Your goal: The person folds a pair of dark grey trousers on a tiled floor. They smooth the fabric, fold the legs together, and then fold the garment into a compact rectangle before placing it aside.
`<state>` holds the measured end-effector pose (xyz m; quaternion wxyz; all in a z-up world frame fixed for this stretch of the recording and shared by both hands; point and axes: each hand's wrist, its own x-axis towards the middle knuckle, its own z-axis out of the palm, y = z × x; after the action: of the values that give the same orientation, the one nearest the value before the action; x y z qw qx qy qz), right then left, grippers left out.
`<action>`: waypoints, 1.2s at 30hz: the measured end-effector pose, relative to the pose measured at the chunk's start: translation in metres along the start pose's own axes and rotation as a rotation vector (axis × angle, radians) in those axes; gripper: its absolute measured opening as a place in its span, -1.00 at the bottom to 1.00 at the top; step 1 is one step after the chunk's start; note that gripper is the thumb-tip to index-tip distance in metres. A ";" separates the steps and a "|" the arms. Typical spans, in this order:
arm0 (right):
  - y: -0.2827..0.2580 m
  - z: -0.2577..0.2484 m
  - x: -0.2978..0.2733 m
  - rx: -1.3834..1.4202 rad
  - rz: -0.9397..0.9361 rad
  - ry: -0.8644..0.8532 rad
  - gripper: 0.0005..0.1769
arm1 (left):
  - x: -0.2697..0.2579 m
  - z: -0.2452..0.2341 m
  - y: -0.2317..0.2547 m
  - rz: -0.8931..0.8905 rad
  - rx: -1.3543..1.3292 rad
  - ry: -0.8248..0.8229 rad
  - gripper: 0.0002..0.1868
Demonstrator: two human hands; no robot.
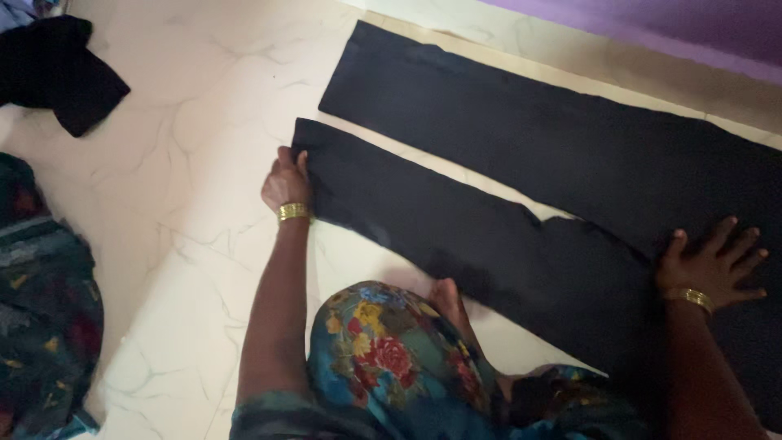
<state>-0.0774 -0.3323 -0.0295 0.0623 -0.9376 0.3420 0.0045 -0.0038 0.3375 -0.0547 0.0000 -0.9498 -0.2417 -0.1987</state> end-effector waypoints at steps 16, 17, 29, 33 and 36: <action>-0.008 -0.011 -0.011 0.047 -0.008 -0.015 -0.02 | -0.109 -0.051 0.123 0.985 -0.110 -0.627 -0.13; -0.009 -0.009 -0.010 0.049 -0.010 -0.006 -0.03 | -0.114 -0.052 0.127 1.220 -0.226 -0.568 -0.06; 0.000 -0.003 -0.005 0.010 0.006 -0.002 -0.02 | 0.013 -0.022 0.029 0.357 0.003 -0.485 -0.05; 0.001 -0.004 -0.004 0.019 0.014 -0.010 -0.04 | 0.031 -0.031 0.032 0.061 0.059 -0.551 -0.13; 0.001 -0.008 -0.001 0.030 -0.020 -0.035 -0.02 | 0.034 -0.040 0.077 0.049 0.128 -0.428 -0.13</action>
<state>-0.0790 -0.3335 -0.0217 0.0823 -0.9397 0.3317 0.0154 0.0440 0.2813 0.0027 0.0140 -0.9739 -0.2254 0.0230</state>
